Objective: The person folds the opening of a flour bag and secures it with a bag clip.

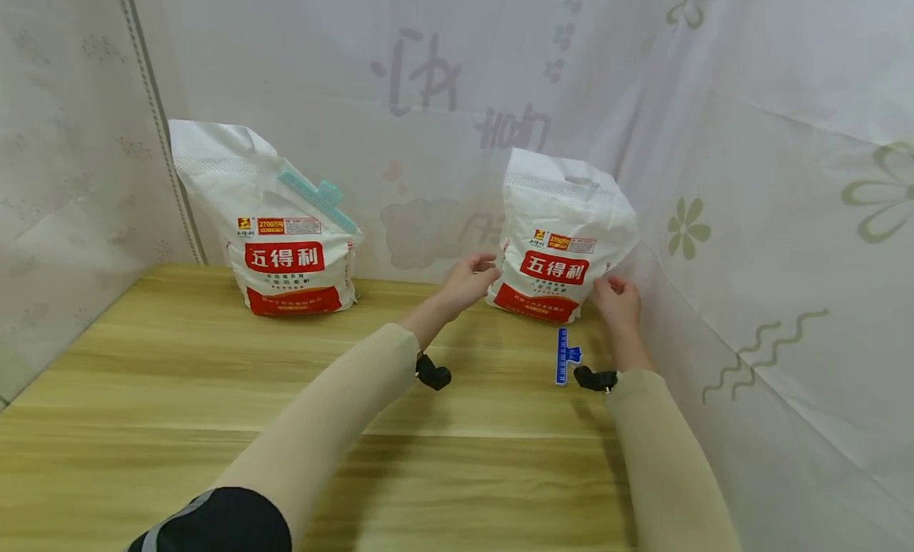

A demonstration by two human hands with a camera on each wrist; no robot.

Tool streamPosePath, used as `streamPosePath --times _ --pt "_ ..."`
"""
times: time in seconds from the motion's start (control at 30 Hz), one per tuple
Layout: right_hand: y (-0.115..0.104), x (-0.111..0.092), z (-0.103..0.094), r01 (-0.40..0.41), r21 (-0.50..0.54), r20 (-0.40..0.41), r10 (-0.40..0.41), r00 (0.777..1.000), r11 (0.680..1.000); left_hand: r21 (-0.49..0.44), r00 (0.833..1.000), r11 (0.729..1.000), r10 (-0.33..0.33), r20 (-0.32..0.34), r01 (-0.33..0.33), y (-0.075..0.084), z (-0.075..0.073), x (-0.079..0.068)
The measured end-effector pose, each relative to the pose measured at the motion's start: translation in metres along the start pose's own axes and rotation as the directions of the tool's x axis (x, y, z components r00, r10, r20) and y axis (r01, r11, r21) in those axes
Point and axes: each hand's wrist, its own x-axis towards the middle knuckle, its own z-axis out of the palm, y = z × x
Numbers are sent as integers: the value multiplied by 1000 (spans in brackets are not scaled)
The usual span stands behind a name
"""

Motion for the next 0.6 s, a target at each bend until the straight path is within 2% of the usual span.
streamPosePath --times 0.23,0.33,0.47,0.6 --pt "7 11 5 -43 -16 39 43 998 999 72 999 997 -31 39 28 -1 12 21" --pt "7 14 10 -29 -13 83 30 996 999 104 998 994 -31 57 25 1 15 28" --pt "8 17 19 12 7 138 -12 990 1000 158 993 987 -35 115 17 -1 18 36" --pt "9 19 26 27 58 153 -35 988 998 119 986 993 -36 162 17 -6 16 40"
